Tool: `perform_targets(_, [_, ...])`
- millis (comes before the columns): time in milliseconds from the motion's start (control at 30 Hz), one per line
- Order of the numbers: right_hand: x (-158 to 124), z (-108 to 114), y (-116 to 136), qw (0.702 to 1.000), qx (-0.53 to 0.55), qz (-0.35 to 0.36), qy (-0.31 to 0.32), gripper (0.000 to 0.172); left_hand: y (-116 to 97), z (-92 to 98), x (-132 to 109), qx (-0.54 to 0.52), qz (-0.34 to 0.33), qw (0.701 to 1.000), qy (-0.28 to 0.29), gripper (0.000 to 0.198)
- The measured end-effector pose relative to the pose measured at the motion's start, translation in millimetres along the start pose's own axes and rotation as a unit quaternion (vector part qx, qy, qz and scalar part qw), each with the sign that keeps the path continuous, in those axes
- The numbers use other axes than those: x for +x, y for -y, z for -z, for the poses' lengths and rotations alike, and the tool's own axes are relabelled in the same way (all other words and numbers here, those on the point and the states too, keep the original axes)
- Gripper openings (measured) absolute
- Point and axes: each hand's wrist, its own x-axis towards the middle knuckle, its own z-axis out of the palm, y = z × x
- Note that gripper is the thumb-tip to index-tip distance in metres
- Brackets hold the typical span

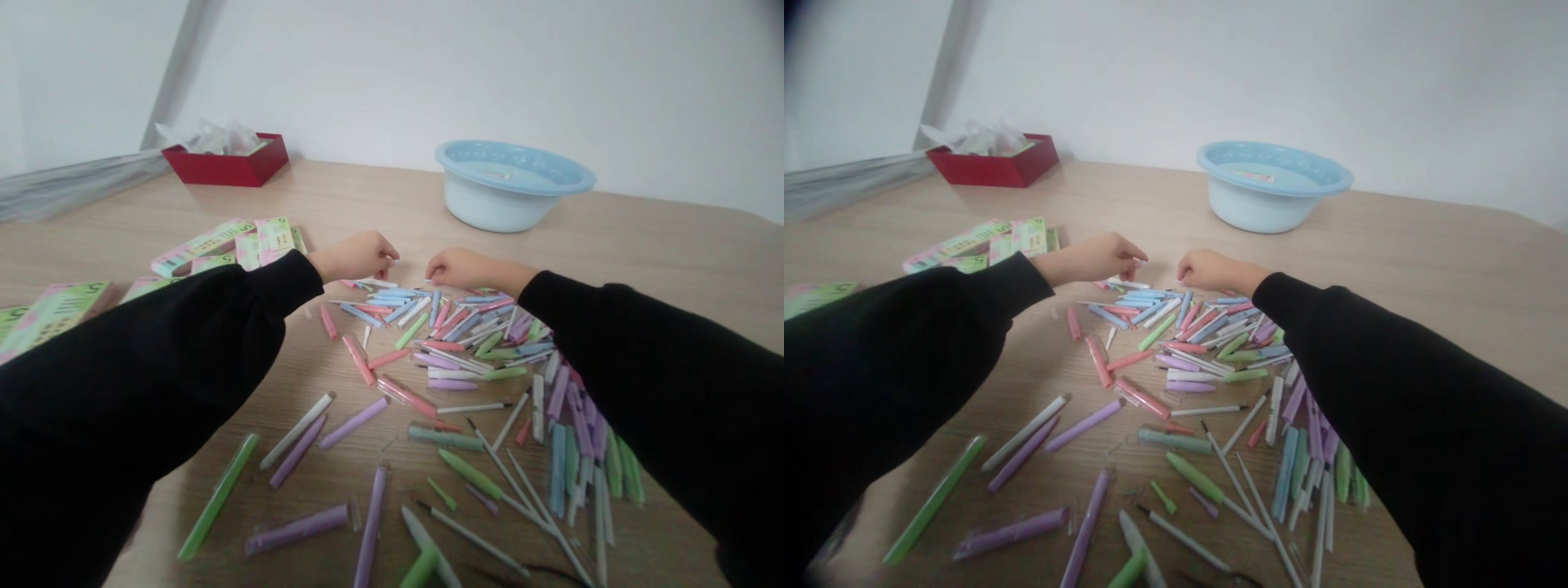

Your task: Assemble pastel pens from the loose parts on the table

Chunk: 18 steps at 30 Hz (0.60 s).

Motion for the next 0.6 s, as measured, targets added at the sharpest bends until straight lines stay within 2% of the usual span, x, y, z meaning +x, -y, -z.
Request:
perform_targets(100, [2, -9, 4, 1.000, 0.000, 0.006, 0.005, 0.024, -8, -7.9, -13, -0.015, 0.000, 1.000, 0.020, 0.031])
perform_targets(200, [4, -9, 7, 1.000, 0.007, 0.020, -0.011, 0.016, -15, -9.8, -30, -0.051, 0.009, 0.998, 0.034, 0.033])
perform_targets(367, [5, -1, 25, 0.996, 0.029, 0.071, -0.038, 0.028, -17, -1.0, -52, -0.100, 0.022, 0.993, 0.058, 0.024])
perform_targets(467, [7, -8, 39, 0.994, 0.033, 0.103, -0.028, 0.026, -15, 5.8, -58, -0.116, 0.043, 0.991, 0.046, 0.019])
perform_targets(600, [12, -20, 49, 0.993, 0.028, 0.111, -0.037, 0.025, -16, 13.6, -64, -0.119, 0.058, 0.991, 0.030, 0.024])
